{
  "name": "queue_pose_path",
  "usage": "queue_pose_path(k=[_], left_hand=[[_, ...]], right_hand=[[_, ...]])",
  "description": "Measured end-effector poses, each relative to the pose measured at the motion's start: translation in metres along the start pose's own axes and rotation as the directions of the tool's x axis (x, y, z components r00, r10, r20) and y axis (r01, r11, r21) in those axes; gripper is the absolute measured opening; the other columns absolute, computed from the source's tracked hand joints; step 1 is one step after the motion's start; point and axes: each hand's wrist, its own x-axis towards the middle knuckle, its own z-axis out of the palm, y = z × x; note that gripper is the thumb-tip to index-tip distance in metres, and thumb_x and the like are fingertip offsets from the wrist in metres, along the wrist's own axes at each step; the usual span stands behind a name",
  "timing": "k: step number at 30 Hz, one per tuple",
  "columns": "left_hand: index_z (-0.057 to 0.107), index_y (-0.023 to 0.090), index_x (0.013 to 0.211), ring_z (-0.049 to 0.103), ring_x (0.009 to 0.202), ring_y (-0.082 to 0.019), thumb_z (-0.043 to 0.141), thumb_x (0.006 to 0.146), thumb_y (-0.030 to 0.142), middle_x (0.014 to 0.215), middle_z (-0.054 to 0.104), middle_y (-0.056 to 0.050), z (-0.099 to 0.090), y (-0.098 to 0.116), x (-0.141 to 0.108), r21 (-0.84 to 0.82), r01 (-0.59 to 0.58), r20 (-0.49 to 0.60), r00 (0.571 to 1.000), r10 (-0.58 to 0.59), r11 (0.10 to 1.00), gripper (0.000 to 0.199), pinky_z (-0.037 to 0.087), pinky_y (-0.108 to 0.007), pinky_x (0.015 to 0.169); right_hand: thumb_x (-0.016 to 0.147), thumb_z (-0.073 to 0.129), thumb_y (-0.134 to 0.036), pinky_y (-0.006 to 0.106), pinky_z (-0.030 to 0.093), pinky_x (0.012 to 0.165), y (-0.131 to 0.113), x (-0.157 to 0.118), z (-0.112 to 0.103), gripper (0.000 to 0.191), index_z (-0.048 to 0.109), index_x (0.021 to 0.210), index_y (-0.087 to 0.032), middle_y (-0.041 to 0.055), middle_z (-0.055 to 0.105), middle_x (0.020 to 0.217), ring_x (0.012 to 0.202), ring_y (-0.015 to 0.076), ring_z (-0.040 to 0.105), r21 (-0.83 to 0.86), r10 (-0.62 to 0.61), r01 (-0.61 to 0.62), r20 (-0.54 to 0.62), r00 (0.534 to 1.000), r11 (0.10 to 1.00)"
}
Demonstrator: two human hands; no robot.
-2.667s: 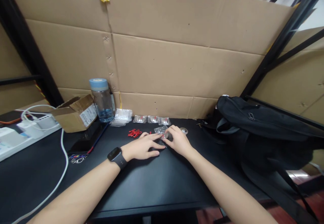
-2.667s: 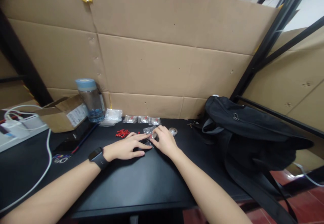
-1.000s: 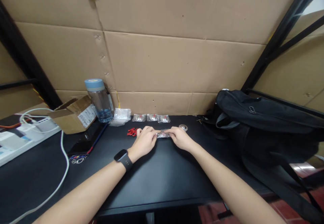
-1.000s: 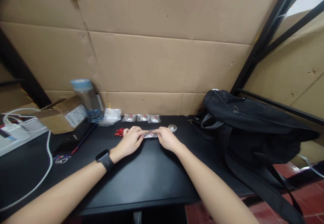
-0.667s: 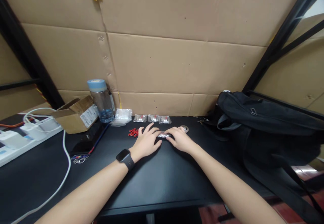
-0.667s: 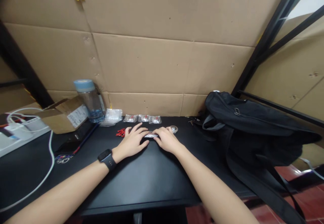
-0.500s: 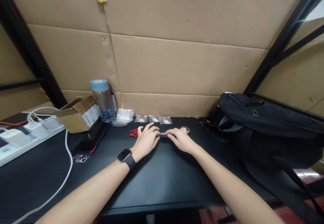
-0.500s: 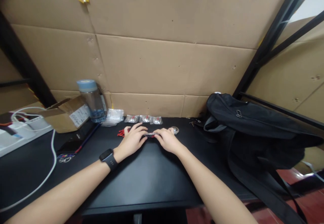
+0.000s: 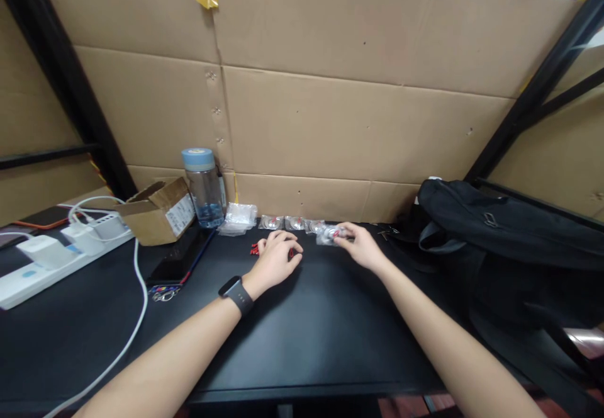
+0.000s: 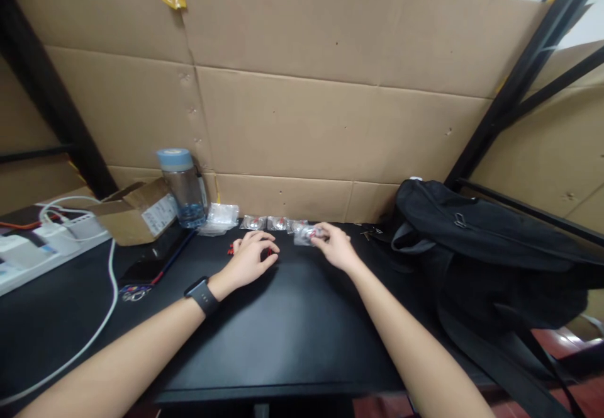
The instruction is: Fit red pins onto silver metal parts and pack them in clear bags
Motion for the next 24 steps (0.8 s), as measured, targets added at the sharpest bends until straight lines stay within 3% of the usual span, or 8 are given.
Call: queue_pose_path(k=[2, 5, 7, 10, 14, 18, 21, 24], left_hand=[[0.069, 0.029, 0.109, 0.044, 0.129, -0.032, 0.068, 0.086, 0.027, 0.128, 0.064, -0.006, -0.008, -0.007, 0.0, 0.073, -0.014, -0.06, 0.998, 0.018, 0.997, 0.023, 0.032, -0.05, 0.098], [0.067, 0.026, 0.114, 0.043, 0.129, -0.035, 0.075, 0.08, 0.03, 0.124, 0.064, -0.009, -0.013, -0.015, -0.001, 0.172, -0.029, -0.066, 0.997, 0.041, 0.985, 0.035, 0.03, -0.051, 0.1], [0.069, 0.024, 0.11, 0.045, 0.125, -0.036, 0.076, 0.079, 0.034, 0.122, 0.065, -0.01, -0.013, -0.018, -0.002, 0.201, -0.043, -0.041, 0.998, 0.052, 0.979, 0.034, 0.03, -0.051, 0.098], [0.067, 0.027, 0.121, 0.046, 0.126, -0.034, 0.069, 0.085, 0.029, 0.125, 0.065, -0.008, -0.01, -0.018, -0.003, 0.214, -0.131, -0.022, 0.99, 0.138, 0.968, 0.036, 0.031, -0.05, 0.095], [0.071, 0.032, 0.112, 0.048, 0.126, -0.028, 0.053, 0.089, 0.008, 0.116, 0.071, -0.003, -0.007, -0.021, -0.001, 0.209, -0.253, 0.045, 0.967, 0.249, 0.945, 0.037, 0.029, -0.047, 0.094], [0.072, 0.026, 0.09, 0.053, 0.119, -0.026, 0.055, 0.095, 0.016, 0.104, 0.074, -0.003, -0.005, -0.023, 0.005, 0.209, -0.27, 0.058, 0.963, 0.263, 0.94, 0.021, 0.027, -0.048, 0.095], [0.07, 0.024, 0.084, 0.055, 0.114, -0.026, 0.055, 0.097, 0.023, 0.101, 0.074, -0.004, -0.011, -0.026, 0.011, 0.207, -0.226, 0.018, 0.974, 0.227, 0.952, 0.02, 0.027, -0.049, 0.096], [0.069, 0.024, 0.09, 0.055, 0.113, -0.027, 0.052, 0.098, 0.023, 0.104, 0.074, -0.005, -0.026, -0.037, 0.016, 0.182, -0.111, -0.092, 0.987, 0.13, 0.977, 0.019, 0.029, -0.048, 0.096]], right_hand=[[0.083, 0.074, -0.031, 0.035, 0.054, 0.084, 0.017, 0.021, -0.019, 0.027, 0.071, 0.107, -0.021, 0.0086, 0.078, 0.099, 0.094, 0.0257, 0.072, -0.139, 0.098, -0.106, -0.064, 0.993, 0.985], [0.077, 0.079, -0.029, 0.032, 0.053, 0.077, 0.04, 0.049, -0.037, 0.028, 0.072, 0.102, -0.018, 0.0089, 0.078, 0.088, 0.085, 0.0244, 0.072, -0.234, 0.168, -0.175, -0.048, 0.985, 0.956], [0.074, 0.081, -0.029, 0.029, 0.052, 0.072, 0.05, 0.061, -0.038, 0.027, 0.073, 0.097, -0.016, 0.0065, 0.076, 0.078, 0.075, 0.0214, 0.07, -0.256, 0.198, -0.195, -0.014, 0.98, 0.947], [0.072, 0.081, -0.028, 0.028, 0.051, 0.069, 0.06, 0.07, -0.026, 0.031, 0.073, 0.098, -0.014, 0.0034, 0.074, 0.07, 0.067, 0.0184, 0.068, -0.298, 0.25, -0.233, 0.019, 0.968, 0.926], [0.074, 0.08, -0.033, 0.038, 0.049, 0.082, 0.063, 0.072, -0.01, 0.039, 0.068, 0.107, -0.018, 0.0043, 0.075, 0.078, 0.081, 0.0238, 0.069, -0.393, 0.297, -0.288, -0.039, 0.954, 0.873], [0.08, 0.073, -0.039, 0.051, 0.041, 0.093, 0.055, 0.066, -0.013, 0.035, 0.066, 0.109, -0.022, 0.0089, 0.075, 0.1, 0.102, 0.0323, 0.066, -0.487, 0.278, -0.288, -0.094, 0.956, 0.825], [0.084, 0.067, -0.036, 0.045, 0.044, 0.092, 0.047, 0.055, -0.023, 0.029, 0.068, 0.11, -0.023, 0.0103, 0.072, 0.112, 0.108, 0.0308, 0.064, -0.508, 0.243, -0.232, -0.046, 0.969, 0.83], [0.08, 0.072, -0.035, 0.034, 0.048, 0.088, 0.041, 0.039, -0.033, 0.03, 0.072, 0.108, -0.025, 0.0066, 0.074, 0.111, 0.102, 0.0251, 0.068, -0.484, 0.212, -0.144, 0.089, 0.973, 0.863]])
